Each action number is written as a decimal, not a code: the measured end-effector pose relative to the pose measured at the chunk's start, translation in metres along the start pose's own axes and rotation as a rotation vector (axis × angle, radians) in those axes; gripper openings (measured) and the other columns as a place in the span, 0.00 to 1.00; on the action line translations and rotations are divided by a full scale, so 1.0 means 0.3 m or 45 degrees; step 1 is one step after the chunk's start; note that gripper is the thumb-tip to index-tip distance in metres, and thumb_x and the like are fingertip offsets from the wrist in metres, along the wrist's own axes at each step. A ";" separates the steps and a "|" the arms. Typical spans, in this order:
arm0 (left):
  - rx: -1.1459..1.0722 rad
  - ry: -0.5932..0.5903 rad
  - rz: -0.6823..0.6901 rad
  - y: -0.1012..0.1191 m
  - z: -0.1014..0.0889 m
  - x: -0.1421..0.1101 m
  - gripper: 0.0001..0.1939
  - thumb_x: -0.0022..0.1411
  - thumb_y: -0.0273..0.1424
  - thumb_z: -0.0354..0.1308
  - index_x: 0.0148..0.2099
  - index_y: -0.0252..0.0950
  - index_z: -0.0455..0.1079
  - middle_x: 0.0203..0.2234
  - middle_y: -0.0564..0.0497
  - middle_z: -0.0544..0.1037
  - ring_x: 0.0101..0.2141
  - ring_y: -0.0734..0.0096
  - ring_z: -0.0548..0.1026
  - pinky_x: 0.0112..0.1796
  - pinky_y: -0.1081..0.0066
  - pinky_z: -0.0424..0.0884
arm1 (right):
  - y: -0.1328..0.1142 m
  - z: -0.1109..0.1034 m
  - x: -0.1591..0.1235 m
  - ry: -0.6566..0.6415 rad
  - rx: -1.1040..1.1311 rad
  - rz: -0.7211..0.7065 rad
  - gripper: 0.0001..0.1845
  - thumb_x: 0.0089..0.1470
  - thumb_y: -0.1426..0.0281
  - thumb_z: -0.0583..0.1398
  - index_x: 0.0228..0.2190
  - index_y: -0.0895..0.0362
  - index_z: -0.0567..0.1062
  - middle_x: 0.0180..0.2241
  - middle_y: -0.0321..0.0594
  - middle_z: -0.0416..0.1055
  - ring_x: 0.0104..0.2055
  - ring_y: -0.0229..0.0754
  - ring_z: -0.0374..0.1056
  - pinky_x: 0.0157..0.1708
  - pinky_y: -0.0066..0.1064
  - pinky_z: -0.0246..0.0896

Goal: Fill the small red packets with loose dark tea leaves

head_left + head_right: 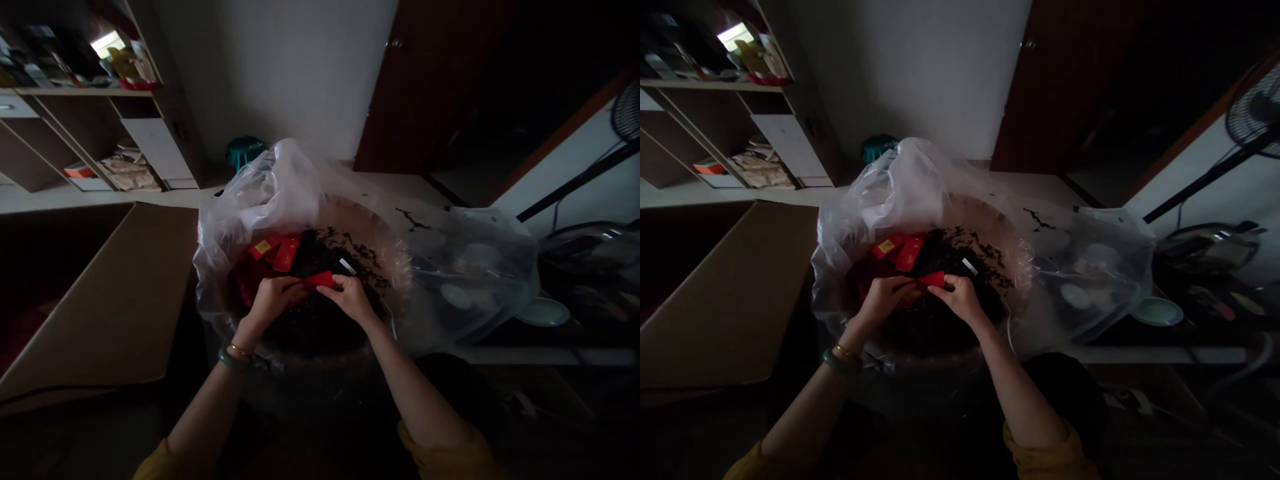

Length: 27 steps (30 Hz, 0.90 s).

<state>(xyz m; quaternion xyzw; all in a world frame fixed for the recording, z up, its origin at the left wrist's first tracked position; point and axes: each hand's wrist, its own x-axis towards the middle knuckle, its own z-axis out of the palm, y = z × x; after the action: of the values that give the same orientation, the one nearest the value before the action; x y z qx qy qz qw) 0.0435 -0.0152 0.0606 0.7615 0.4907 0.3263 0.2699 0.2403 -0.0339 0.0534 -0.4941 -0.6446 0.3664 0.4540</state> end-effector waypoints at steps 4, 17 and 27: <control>-0.009 -0.013 0.012 0.007 0.003 0.000 0.10 0.60 0.33 0.57 0.41 0.37 0.76 0.33 0.50 0.82 0.31 0.68 0.78 0.33 0.74 0.71 | 0.005 0.008 0.002 0.119 -0.001 -0.009 0.13 0.49 0.58 0.61 0.25 0.56 0.73 0.25 0.36 0.74 0.29 0.42 0.69 0.34 0.33 0.65; 0.623 0.108 0.390 0.048 0.038 -0.028 0.33 0.51 0.36 0.66 0.59 0.43 0.63 0.54 0.43 0.70 0.57 0.44 0.59 0.55 0.45 0.54 | 0.069 0.038 -0.007 0.019 0.235 0.211 0.21 0.52 0.56 0.57 0.41 0.55 0.78 0.41 0.40 0.78 0.45 0.49 0.71 0.49 0.43 0.64; 0.477 -0.013 0.407 0.022 0.064 0.002 0.31 0.51 0.26 0.63 0.58 0.37 0.62 0.46 0.44 0.69 0.47 0.56 0.66 0.49 0.57 0.65 | 0.043 0.062 -0.029 -0.065 0.700 0.376 0.24 0.48 0.53 0.61 0.43 0.54 0.76 0.44 0.39 0.76 0.50 0.47 0.68 0.55 0.42 0.58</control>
<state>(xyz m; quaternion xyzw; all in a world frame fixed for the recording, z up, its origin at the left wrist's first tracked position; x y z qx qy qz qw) 0.0622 -0.0189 0.0531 0.8679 0.4144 0.2643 0.0715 0.2275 -0.0397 0.0337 -0.4317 -0.4538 0.6014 0.4961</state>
